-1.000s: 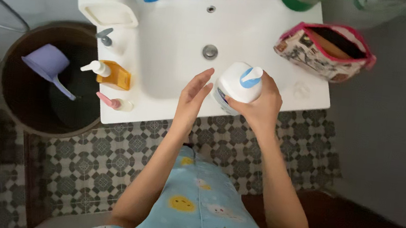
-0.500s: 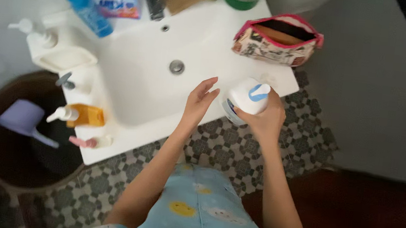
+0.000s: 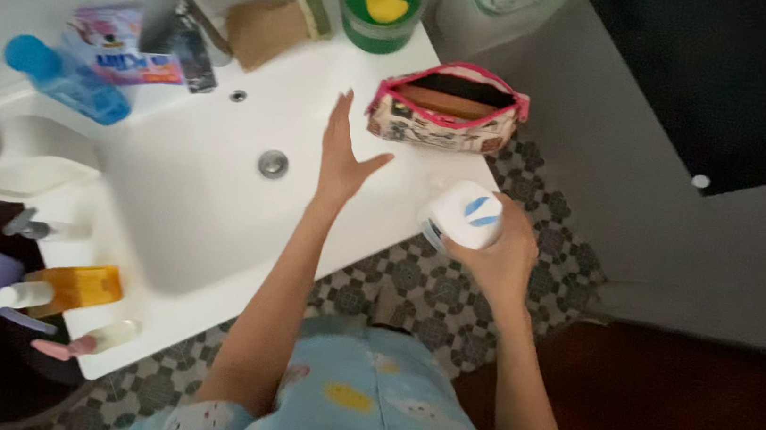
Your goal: The person refills a small clear bottle with a pink pump by rinsing it under the tap and wiping it with a tissue. They then refill a second small clear bottle with a gray pump using a large white lotion bottle, screwing the pump back on afterward.
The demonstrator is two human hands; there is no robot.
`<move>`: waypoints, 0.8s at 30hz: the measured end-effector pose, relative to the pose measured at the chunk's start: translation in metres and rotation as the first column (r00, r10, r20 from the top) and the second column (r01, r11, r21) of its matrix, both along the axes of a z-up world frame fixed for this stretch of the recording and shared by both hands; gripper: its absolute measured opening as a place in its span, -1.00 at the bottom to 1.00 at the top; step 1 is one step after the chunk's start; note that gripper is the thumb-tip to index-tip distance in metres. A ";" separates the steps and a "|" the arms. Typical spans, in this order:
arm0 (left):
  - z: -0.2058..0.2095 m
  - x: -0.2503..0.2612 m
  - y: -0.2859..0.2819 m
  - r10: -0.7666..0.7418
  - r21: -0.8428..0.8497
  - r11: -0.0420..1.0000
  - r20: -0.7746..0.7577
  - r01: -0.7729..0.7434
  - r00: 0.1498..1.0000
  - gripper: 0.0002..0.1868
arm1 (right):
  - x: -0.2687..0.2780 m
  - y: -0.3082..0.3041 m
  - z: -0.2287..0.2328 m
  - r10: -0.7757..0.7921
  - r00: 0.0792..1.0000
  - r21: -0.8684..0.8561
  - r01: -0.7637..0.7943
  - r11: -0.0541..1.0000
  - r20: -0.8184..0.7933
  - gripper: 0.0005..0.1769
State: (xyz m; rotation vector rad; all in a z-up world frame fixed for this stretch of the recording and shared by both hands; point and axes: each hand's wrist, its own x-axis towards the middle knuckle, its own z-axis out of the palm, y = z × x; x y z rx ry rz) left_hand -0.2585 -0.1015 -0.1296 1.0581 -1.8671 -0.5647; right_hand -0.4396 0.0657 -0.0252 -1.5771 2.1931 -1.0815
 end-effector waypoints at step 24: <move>-0.011 -0.064 -0.014 0.261 0.254 0.942 -0.155 -0.217 0.953 -0.14 | -0.029 -0.052 -0.020 0.022 0.998 -0.042 -0.020 0.999 0.057 -0.18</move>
